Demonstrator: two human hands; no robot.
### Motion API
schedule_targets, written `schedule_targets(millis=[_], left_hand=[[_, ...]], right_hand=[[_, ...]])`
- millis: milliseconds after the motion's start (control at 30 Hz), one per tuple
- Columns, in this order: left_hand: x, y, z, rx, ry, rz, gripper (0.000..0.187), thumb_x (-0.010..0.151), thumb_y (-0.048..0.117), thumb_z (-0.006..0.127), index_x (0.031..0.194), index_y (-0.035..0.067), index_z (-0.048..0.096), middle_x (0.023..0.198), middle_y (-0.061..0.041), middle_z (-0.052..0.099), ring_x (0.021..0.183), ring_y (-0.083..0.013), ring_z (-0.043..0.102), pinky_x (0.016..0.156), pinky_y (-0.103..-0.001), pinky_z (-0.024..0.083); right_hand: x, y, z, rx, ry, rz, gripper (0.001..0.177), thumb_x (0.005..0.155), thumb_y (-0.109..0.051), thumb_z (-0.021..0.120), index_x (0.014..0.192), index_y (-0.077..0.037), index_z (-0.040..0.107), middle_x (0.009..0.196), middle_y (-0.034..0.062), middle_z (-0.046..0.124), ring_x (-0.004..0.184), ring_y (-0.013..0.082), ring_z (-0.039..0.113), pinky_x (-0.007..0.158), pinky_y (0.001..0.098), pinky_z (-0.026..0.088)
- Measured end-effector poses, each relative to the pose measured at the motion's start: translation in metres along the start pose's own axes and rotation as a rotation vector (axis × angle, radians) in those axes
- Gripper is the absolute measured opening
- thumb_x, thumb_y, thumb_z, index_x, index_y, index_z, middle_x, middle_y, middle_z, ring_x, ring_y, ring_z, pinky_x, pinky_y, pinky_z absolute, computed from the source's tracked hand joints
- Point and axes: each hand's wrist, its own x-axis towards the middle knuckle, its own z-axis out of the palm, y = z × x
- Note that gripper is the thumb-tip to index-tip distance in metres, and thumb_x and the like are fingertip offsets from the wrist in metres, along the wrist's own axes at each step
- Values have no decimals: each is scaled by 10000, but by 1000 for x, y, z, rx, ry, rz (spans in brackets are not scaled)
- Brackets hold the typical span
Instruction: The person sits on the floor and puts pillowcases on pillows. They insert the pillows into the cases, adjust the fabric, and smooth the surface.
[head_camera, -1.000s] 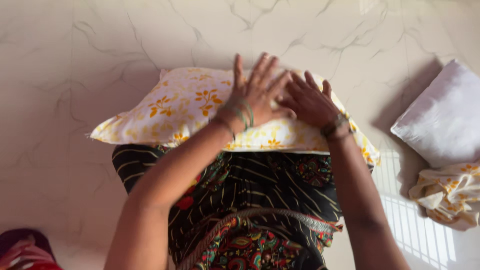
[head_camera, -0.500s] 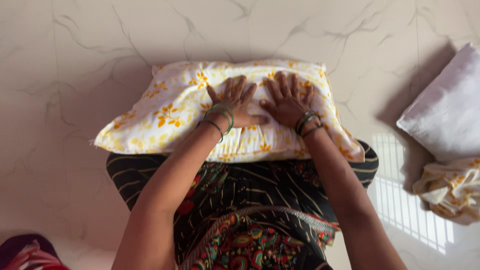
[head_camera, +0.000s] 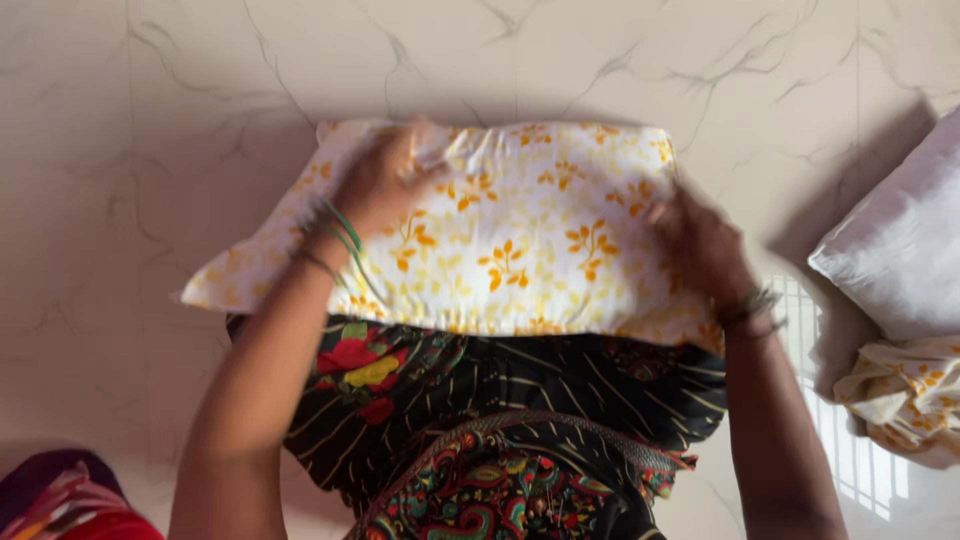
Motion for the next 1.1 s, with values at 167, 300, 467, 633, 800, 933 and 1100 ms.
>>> schedule_targets(millis=[167,300,467,633,800,933,1100], left_hand=[[20,-125,-53,319,-303,-818,959,901,755,611,1455,-11,451,1469,-281,463,1344,-435,467,1073,-514,391],[-6,-159,-41,-22,-235,-738,856,898,674,617,1465,37,549,1453,-228,576,1350,-360,535,1111,-444,410],[6,-126,-40,-607,195,-440,811,834,387,762,1509,80,432,1399,-175,617,1219,-348,661,957,-431,510],[62,-112,2,347,244,-501,796,789,111,717,1509,66,379,1387,-313,511,1287,-470,499,1034,-546,440],[121,-15,115,211,452,65,584,801,188,774,1347,119,578,1515,-201,457,1455,-453,341,1137,-620,289],[148,45,149,386,179,-82,554,924,332,651,1450,210,522,1607,-43,387,1537,-337,266,1135,-800,124],[153,13,114,534,-78,-510,663,968,653,372,1554,343,345,1657,74,245,1548,-281,120,1053,-875,-40]], right_hand=[[86,35,6,343,-324,315,721,993,-609,399,1581,-194,376,1460,105,547,1294,316,555,911,532,521],[115,57,25,635,-21,-233,789,1090,-412,641,1613,42,263,1511,224,504,1377,314,492,1093,396,427],[103,44,-7,1036,235,-380,822,982,-286,678,1601,-26,203,1425,187,592,1214,260,624,977,332,567],[118,8,2,213,259,17,653,990,-206,626,1574,-65,371,1453,192,553,1301,338,562,1070,436,475],[143,-53,28,-1,709,-506,542,980,-101,580,1519,-84,523,1597,138,477,1470,373,470,1211,510,382],[164,-102,48,-128,514,-520,586,1065,-421,510,1575,-142,439,1657,117,370,1539,366,282,1179,653,177],[190,-97,39,-88,283,-76,695,970,-672,381,1578,-337,357,1688,26,248,1554,344,148,1118,777,55]])
